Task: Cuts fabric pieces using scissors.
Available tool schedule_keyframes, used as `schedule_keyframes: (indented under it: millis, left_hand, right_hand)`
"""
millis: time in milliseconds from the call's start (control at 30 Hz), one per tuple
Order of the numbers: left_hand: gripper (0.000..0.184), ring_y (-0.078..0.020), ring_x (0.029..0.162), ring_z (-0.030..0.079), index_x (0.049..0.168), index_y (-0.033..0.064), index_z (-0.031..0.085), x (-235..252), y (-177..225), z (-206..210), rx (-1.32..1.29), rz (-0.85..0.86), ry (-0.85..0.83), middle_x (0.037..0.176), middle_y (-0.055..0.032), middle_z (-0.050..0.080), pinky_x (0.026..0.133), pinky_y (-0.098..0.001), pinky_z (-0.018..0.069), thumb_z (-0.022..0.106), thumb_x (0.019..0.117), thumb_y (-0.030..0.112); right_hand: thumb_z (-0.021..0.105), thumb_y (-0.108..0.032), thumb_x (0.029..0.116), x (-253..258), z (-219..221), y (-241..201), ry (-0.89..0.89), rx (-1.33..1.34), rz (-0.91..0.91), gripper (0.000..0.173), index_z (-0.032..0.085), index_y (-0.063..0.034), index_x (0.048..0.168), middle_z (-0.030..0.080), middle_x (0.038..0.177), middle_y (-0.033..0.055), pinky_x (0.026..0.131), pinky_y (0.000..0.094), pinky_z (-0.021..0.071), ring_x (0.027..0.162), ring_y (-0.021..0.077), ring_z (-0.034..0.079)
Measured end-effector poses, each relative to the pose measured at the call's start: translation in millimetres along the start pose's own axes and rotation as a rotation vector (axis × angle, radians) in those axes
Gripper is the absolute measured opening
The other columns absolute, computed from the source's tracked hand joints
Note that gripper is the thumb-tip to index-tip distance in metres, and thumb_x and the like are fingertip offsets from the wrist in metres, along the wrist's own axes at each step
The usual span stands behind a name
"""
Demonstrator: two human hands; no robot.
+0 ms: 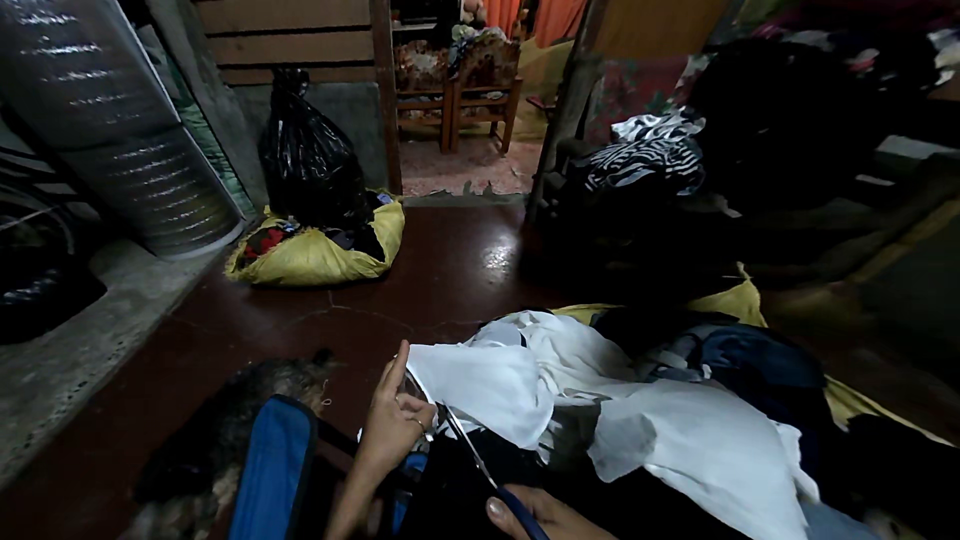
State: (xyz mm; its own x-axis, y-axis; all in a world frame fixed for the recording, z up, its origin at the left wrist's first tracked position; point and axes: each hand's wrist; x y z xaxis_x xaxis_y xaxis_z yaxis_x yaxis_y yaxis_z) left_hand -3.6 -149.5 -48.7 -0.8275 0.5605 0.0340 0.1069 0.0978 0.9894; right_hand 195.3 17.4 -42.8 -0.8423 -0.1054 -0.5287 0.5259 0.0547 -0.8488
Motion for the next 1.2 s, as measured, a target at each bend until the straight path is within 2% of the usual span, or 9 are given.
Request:
schedule_keyframes:
  millis: [167,300,400,700,867,1000,1067,1133,1200]
  left_hand:
    - [0.103,-0.0089,0.065,0.067,0.164,0.0127,0.020,-1,2,-3,-0.025,-0.039,-0.051,0.156,-0.0132,0.042,0.066,-0.0267,0.0621,0.078,0.0792,-0.003]
    - [0.110,-0.0132,0.059,0.068,0.164,0.0070,0.010,-3,2,-8,-0.079,-0.045,-0.076,0.091,-0.0094,0.073,0.063,-0.0282,0.0618,0.079,0.0788,-0.002]
    - [0.113,-0.0154,0.060,0.070,0.164,0.0063,0.005,-2,1,-12,-0.123,-0.036,-0.090,0.078,-0.0081,0.073,0.064,-0.0295,0.0626,0.078,0.0789,-0.004]
    - [0.114,-0.0153,0.062,0.070,0.164,0.0069,0.006,-3,-1,-17,-0.151,-0.006,-0.091,0.110,-0.0125,0.072,0.065,-0.0298,0.0635,0.079,0.0771,-0.005]
    - [0.114,-0.0149,0.062,0.070,0.164,0.0069,0.004,-4,2,-18,-0.144,-0.010,-0.097,0.097,-0.0105,0.074,0.065,-0.0290,0.0630,0.079,0.0783,-0.004]
    - [0.116,-0.0137,0.060,0.068,0.164,0.0082,0.002,-6,4,-19,-0.103,-0.020,-0.102,0.079,-0.0064,0.072,0.059,-0.0277,0.0605,0.080,0.0779,-0.002]
    - [0.117,-0.0131,0.060,0.068,0.164,0.0073,0.005,-8,5,-20,-0.101,-0.003,-0.087,0.097,-0.0087,0.074,0.057,-0.0276,0.0602,0.081,0.0757,-0.002]
    - [0.118,-0.0108,0.065,0.069,0.164,0.0076,0.002,-10,5,-22,-0.118,0.022,-0.127,0.139,-0.0119,0.059,0.063,-0.0271,0.0629,0.081,0.0769,-0.003]
    - [0.119,-0.0099,0.066,0.069,0.164,0.0071,0.000,-11,3,-23,-0.144,0.048,-0.151,0.152,-0.0123,0.048,0.064,-0.0273,0.0631,0.081,0.0768,-0.004]
  right_hand:
    - [0.055,-0.053,0.1022,15,2,-6,-0.017,0.013,-0.031,0.043,0.060,-0.0104,0.107,0.060,0.079,-0.0015,0.066,0.0289,0.0525,0.070,0.0099,0.060]
    - [0.057,-0.058,0.0996,28,3,-15,-0.018,-0.009,-0.071,0.047,0.060,-0.0112,0.105,0.061,0.079,-0.0013,0.065,0.0282,0.0524,0.069,0.0099,0.060]
    - [0.059,-0.060,0.0976,33,1,-18,-0.012,-0.050,-0.091,0.049,0.060,-0.0112,0.103,0.061,0.078,-0.0009,0.066,0.0293,0.0529,0.069,0.0104,0.061]
    - [0.062,-0.064,0.0942,41,-6,-16,0.064,-0.253,-0.145,0.052,0.061,-0.0120,0.092,0.050,0.073,-0.0020,0.061,0.0308,0.0424,0.063,0.0095,0.048]
    - [0.064,-0.062,0.0941,41,-5,-13,0.103,-0.245,-0.161,0.051,0.062,-0.0105,0.088,0.051,0.069,-0.0015,0.059,0.0311,0.0425,0.061,0.0104,0.049]
    - [0.064,-0.058,0.0958,39,1,-15,0.093,-0.170,-0.143,0.050,0.062,-0.0080,0.091,0.062,0.071,0.0018,0.060,0.0321,0.0537,0.061,0.0127,0.061]
    - [0.061,-0.059,0.0969,43,1,-16,0.077,-0.199,-0.163,0.052,0.062,-0.0077,0.094,0.061,0.074,0.0023,0.062,0.0330,0.0522,0.064,0.0129,0.060]
    - [0.060,-0.060,0.0973,47,1,-19,0.068,-0.230,-0.191,0.051,0.061,-0.0086,0.096,0.054,0.074,0.0008,0.062,0.0324,0.0461,0.065,0.0116,0.053]
    - [0.061,-0.061,0.0966,49,1,-23,0.061,-0.239,-0.209,0.050,0.061,-0.0106,0.096,0.051,0.074,-0.0014,0.061,0.0304,0.0439,0.064,0.0093,0.050]
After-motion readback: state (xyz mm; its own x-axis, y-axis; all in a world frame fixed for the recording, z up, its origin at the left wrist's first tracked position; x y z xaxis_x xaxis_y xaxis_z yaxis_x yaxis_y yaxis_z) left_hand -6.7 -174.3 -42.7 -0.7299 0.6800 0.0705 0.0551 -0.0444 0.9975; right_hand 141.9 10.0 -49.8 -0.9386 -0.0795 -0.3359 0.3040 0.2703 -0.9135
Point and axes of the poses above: each hand's wrist, its own x-axis towards the middle knuckle, its own z-axis out of the palm, y = z × x
